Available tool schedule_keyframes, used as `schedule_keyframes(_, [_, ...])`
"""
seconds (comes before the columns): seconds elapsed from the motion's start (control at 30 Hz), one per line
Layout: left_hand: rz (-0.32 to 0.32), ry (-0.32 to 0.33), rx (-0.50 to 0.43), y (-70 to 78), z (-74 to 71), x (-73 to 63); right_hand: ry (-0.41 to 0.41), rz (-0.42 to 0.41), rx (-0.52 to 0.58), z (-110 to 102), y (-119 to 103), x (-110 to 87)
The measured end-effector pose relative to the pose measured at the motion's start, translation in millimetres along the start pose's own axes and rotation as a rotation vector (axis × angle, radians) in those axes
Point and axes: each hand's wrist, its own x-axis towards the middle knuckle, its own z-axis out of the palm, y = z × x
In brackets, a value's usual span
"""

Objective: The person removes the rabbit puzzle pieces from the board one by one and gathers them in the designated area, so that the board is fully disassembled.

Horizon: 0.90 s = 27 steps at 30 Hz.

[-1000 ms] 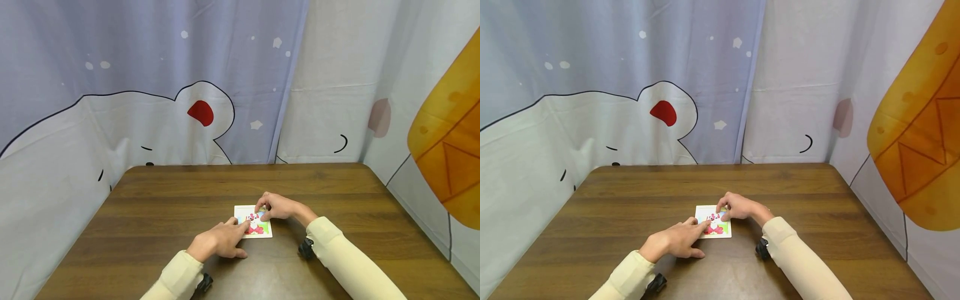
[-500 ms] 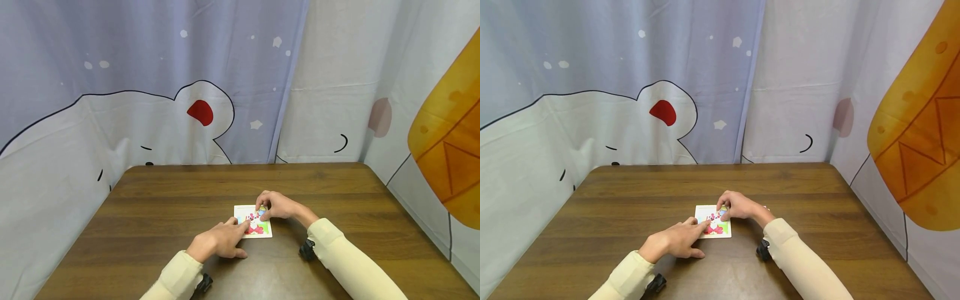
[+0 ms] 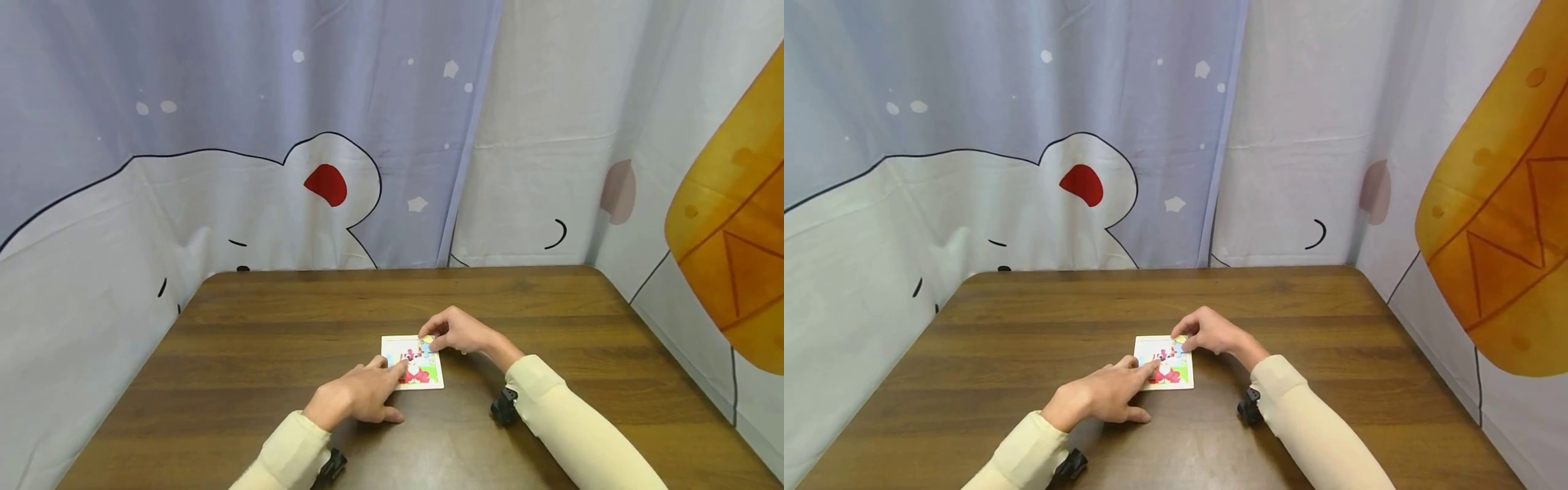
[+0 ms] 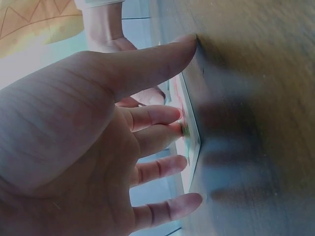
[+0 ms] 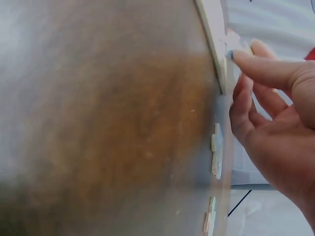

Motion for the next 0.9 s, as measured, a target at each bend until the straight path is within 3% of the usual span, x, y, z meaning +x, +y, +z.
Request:
schedule_keyframes(0.27, [0.001,0.002,0.0,0.5,0.3,2.5,-0.003,0.008,0.101,-10.8,0.2,-5.4])
schedule_keyframes(0.5, [-0.004,-0.009,-0.014,-0.1,-0.3,2.4,0.053,0.056,0.181,-28.0,4.5,-20.3])
schedule_keyframes(0.73, [-0.007,-0.015,0.001,-2.5,-0.6,0.7,0.099,0.105,0.297,-45.3,22.1,-43.3])
schedule_keyframes(0.9, [-0.011,-0.019,-0.004,-4.0,-1.0,0.7,0.133,0.113,0.285,-57.0,34.9,-62.1])
